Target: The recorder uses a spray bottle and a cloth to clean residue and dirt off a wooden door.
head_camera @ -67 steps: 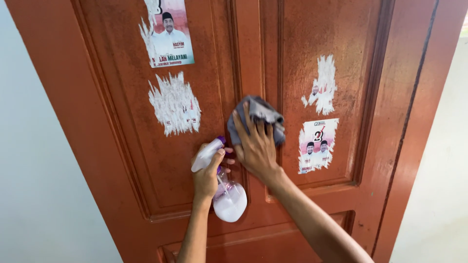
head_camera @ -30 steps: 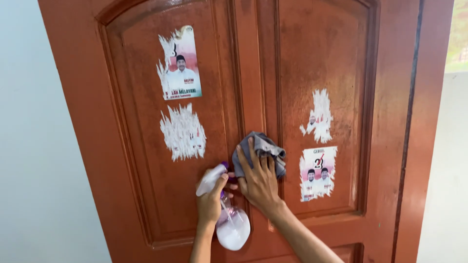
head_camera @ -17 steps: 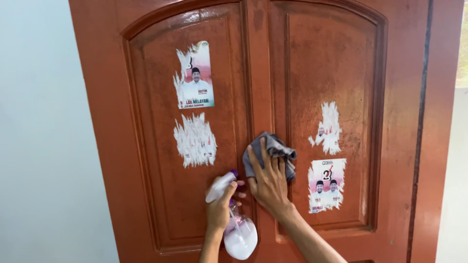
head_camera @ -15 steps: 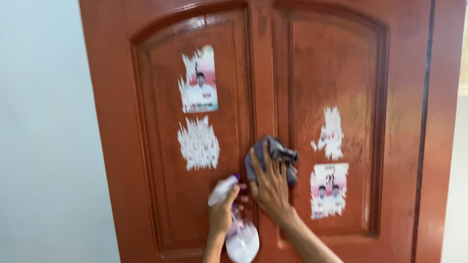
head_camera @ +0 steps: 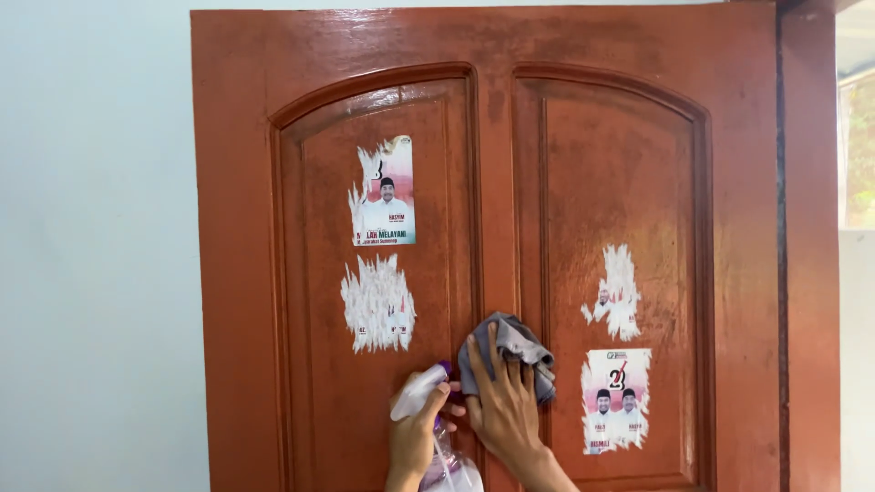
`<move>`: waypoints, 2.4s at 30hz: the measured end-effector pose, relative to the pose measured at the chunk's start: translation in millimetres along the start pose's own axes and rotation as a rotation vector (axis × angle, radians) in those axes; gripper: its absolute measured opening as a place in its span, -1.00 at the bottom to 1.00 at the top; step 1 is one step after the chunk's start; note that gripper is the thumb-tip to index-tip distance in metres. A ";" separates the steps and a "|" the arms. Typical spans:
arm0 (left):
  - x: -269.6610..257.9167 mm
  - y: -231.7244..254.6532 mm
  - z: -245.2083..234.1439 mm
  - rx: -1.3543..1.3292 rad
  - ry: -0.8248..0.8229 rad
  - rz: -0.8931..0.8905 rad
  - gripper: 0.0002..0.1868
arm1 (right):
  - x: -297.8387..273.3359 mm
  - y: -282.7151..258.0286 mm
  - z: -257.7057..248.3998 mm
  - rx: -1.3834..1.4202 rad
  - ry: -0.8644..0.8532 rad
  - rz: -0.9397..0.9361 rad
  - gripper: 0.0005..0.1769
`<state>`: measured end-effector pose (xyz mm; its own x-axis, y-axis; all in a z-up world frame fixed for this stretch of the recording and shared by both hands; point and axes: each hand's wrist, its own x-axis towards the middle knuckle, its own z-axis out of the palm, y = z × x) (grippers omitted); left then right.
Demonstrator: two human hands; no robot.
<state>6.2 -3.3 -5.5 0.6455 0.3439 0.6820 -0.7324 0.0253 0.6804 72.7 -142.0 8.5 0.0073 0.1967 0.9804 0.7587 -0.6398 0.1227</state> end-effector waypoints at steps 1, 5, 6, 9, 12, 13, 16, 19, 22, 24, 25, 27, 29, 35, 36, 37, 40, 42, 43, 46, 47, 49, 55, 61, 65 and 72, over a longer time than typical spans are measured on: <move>0.2 0.0 0.8 -0.007 0.003 0.005 -0.66 | 4.6 0.4 -5.2 -0.003 0.000 -0.008 -0.18; 0.6 1.1 -0.6 -0.006 -0.013 0.007 -0.66 | 19.1 -0.8 -18.2 -0.007 0.063 -0.046 -0.12; -0.5 -0.1 -0.1 -0.004 -0.007 0.007 -0.67 | 22.2 0.2 -20.5 -0.006 0.090 -0.064 -0.12; 0.3 -5.4 -2.1 -0.005 -0.003 0.009 -0.67 | 2.8 -0.6 -5.7 -0.035 0.041 -0.030 -0.14; 1.6 -4.5 -1.5 -0.013 -0.003 0.019 -0.67 | -2.7 1.9 -1.0 -0.061 -0.015 -0.024 -0.15; 2.3 -1.6 -0.2 -0.017 0.002 0.019 -0.67 | 6.6 3.3 -4.3 -0.061 -0.019 -0.029 -0.15; -2.5 4.2 2.7 0.008 0.003 -0.009 -0.68 | 20.9 3.3 -13.6 -0.036 -0.013 -0.028 -0.16; -4.2 5.2 3.9 0.037 0.009 -0.008 -0.68 | 19.8 0.7 -13.9 -0.027 0.038 -0.045 -0.16; -1.9 -1.9 0.4 0.008 0.003 0.011 -0.68 | 6.7 0.6 -5.8 -0.043 0.048 -0.053 -0.15; -2.6 -1.8 0.9 -0.016 -0.001 0.007 -0.68 | 4.7 3.0 -6.3 -0.029 0.031 -0.062 -0.16; -1.9 2.4 -0.9 -0.006 -0.005 0.005 -0.68 | 15.0 1.0 -9.0 -0.025 0.035 -0.053 -0.16; -2.3 5.1 2.3 0.005 -0.006 -0.001 -0.68 | 31.6 3.7 -18.9 -0.008 0.019 -0.043 -0.17; -3.0 5.3 3.0 0.009 -0.010 0.000 -0.68 | 32.3 2.8 -19.0 -0.007 0.032 -0.039 -0.16; -6.6 6.4 2.9 -0.005 -0.002 0.025 -0.68 | 0.7 -0.5 -2.7 -0.060 0.018 -0.027 -0.15; -6.0 7.3 3.9 -0.006 -0.002 0.029 -0.67 | -0.3 0.1 -3.8 -0.075 -0.005 -0.018 -0.15; -7.7 7.4 4.3 -0.005 -0.005 0.026 -0.67 | 7.6 0.3 -9.1 -0.077 -0.005 -0.014 -0.15; -5.1 8.3 6.8 0.017 0.005 0.024 -0.66 | 31.7 3.3 -18.5 -0.057 0.025 -0.041 -0.15; -4.5 7.2 6.5 0.027 0.024 0.020 -0.66 | 39.1 3.0 -17.0 -0.045 0.062 -0.048 -0.14; -3.2 7.4 6.5 0.025 0.026 0.019 -0.66 | 33.4 2.8 -13.3 -0.045 0.060 -0.050 -0.14; -0.1 11.3 8.3 -0.005 0.034 0.006 -0.66 | 16.7 1.8 -6.9 -0.046 0.038 -0.036 -0.15; 1.5 14.8 10.1 -0.022 0.025 0.019 -0.67 | 12.3 1.4 -7.8 -0.033 0.025 -0.034 -0.14; 6.8 20.0 12.8 -0.041 0.021 0.038 -0.67 | 12.9 0.6 -10.8 -0.017 0.012 -0.039 -0.13; 19.5 27.1 21.8 -0.050 0.008 0.110 -0.72 | 26.5 1.0 -13.4 -0.033 0.067 -0.050 -0.09; 11.7 22.2 18.2 -0.046 -0.009 0.133 -0.74 | 12.5 -0.7 -11.8 -0.005 -0.025 0.005 -0.08; 10.7 28.1 21.5 -0.020 0.003 0.117 -0.74 | 27.9 1.4 -15.7 -0.028 0.037 -0.024 -0.11; 11.6 21.5 16.0 -0.030 -0.019 0.116 -0.74 | -11.0 1.8 -0.4 -0.024 -0.043 0.016 -0.09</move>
<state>1.4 -13.7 21.3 0.5597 0.3284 0.7609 -0.8084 0.0142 0.5885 73.8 -145.6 -2.1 0.0477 0.2181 0.9748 0.7424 -0.6607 0.1114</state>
